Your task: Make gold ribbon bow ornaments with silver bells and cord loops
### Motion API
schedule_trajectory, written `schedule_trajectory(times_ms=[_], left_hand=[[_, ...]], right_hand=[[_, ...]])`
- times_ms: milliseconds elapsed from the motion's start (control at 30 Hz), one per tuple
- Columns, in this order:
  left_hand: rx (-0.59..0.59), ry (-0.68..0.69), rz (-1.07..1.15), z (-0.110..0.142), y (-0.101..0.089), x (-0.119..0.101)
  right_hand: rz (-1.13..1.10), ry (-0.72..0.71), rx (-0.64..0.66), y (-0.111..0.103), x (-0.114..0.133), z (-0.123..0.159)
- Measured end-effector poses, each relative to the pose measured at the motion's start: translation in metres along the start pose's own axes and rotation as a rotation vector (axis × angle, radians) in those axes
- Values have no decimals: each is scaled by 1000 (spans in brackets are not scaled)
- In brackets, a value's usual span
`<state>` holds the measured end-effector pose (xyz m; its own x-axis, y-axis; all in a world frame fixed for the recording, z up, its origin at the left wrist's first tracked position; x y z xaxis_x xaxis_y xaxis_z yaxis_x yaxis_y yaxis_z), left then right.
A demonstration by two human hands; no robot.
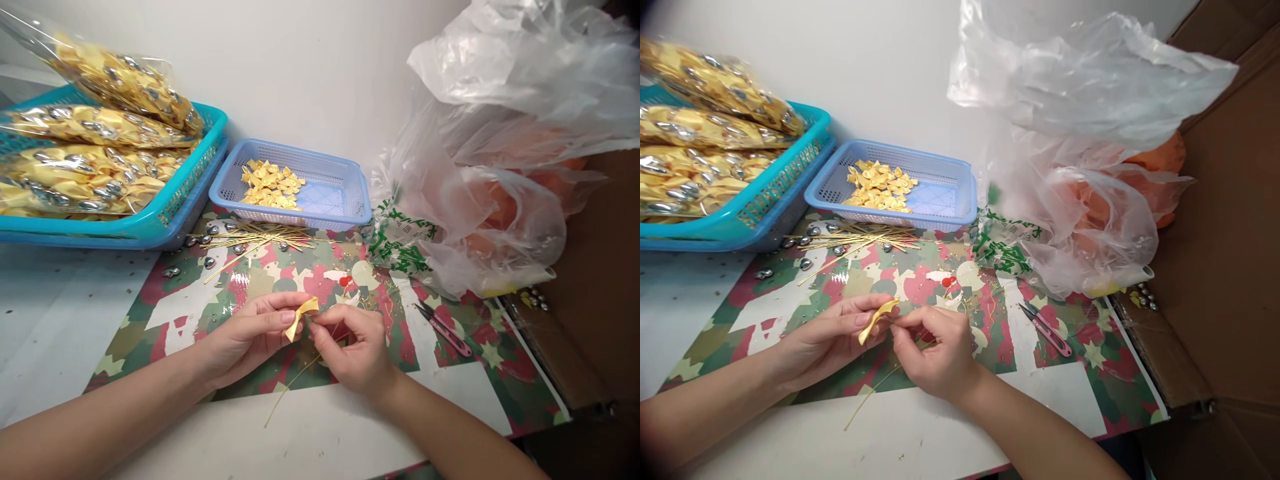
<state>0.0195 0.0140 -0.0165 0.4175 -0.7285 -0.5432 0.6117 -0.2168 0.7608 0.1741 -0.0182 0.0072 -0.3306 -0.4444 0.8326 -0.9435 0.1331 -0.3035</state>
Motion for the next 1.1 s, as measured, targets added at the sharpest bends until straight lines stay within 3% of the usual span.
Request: schedule_trajectory(times_ms=[200, 1100], left_hand=[[-50, 18, 11, -1, -4, 0], [-66, 13, 25, 0, -3, 0]], right_hand=[[0, -8, 4, 0, -1, 0], [20, -26, -5, -1, -2, -2]])
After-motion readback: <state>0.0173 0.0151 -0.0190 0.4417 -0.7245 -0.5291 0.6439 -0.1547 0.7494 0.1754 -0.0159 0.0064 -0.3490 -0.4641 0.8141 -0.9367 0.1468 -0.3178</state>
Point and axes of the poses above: each hand's wrist, its own z-axis away from the middle knuckle, its own y-axis out of the palm, x = y × z, the point moved 3 cm from there along -z, towards the middle knuckle
